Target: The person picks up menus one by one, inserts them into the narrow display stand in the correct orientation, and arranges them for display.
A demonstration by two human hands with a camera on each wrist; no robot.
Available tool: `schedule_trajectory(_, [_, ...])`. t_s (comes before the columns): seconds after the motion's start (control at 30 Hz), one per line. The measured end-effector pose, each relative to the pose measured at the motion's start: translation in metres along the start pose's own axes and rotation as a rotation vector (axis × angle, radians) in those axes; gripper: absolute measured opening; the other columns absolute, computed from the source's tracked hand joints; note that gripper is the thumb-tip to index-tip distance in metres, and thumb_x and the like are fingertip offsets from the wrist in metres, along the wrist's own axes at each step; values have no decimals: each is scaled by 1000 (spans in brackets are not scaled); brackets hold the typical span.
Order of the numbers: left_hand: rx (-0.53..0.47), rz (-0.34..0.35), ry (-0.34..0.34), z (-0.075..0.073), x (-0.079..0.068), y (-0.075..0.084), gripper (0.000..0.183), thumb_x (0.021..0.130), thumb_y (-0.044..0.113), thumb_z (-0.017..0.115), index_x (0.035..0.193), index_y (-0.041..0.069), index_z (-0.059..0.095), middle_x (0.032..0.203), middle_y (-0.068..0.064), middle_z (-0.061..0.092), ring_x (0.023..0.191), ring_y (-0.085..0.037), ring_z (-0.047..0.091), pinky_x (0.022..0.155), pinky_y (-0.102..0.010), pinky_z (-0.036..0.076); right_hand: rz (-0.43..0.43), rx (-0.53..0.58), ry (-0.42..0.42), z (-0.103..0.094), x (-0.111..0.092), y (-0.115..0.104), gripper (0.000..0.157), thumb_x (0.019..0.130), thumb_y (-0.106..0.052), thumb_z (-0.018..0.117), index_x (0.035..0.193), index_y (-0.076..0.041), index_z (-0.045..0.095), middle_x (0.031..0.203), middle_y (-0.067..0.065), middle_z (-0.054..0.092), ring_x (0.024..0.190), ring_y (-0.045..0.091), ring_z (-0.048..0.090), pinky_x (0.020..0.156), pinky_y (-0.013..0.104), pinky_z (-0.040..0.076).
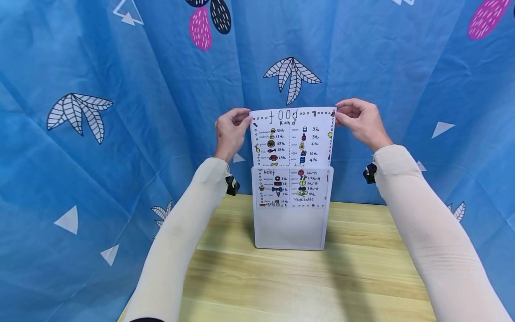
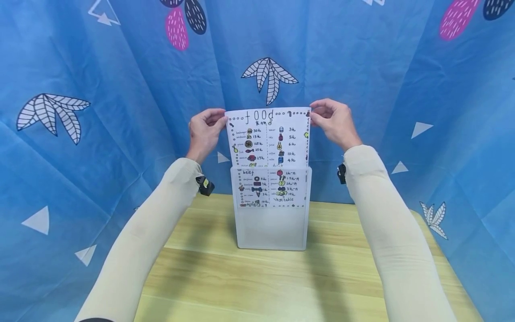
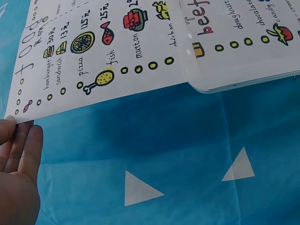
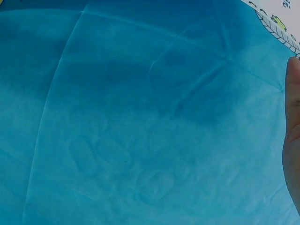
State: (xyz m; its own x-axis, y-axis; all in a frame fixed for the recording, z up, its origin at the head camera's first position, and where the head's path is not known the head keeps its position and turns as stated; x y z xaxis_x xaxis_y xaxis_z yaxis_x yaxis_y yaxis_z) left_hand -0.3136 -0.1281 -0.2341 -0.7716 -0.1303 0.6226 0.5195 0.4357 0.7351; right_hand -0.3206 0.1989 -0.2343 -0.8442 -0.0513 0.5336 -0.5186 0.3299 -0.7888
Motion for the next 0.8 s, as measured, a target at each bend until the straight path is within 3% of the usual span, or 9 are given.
schedule_trajectory(0.5, [-9,-10,-8,2,-3,-9,22,95,11,70,115,3,73,105,-11,74,94,-20,69,82,-28,55,9,-36,-21,3,-2,6,27,96,-9,67,120,4,65,95,-3,72,78,4,70,77,16,56])
schedule_trajectory(0.8, [-11,-25,-24,4,-6,-13,22,95,12,70,115,4,73,105,-10,74,93,-18,69,81,-26,55,-7,-4,-26,5,-4,11,25,96,-5,66,118,7,65,92,-6,72,75,4,70,75,17,56])
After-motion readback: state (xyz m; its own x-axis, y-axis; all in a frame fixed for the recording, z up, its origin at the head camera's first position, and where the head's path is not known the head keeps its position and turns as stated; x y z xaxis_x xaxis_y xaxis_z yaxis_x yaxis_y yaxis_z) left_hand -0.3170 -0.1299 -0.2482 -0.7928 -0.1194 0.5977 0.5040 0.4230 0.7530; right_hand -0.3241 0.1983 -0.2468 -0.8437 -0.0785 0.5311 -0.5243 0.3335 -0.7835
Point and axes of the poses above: each hand's wrist, its own x-axis towards the middle knuckle, its own z-axis out of the palm, y = z × x, the point moved 1 cm from there along x, towards the middle knuckle
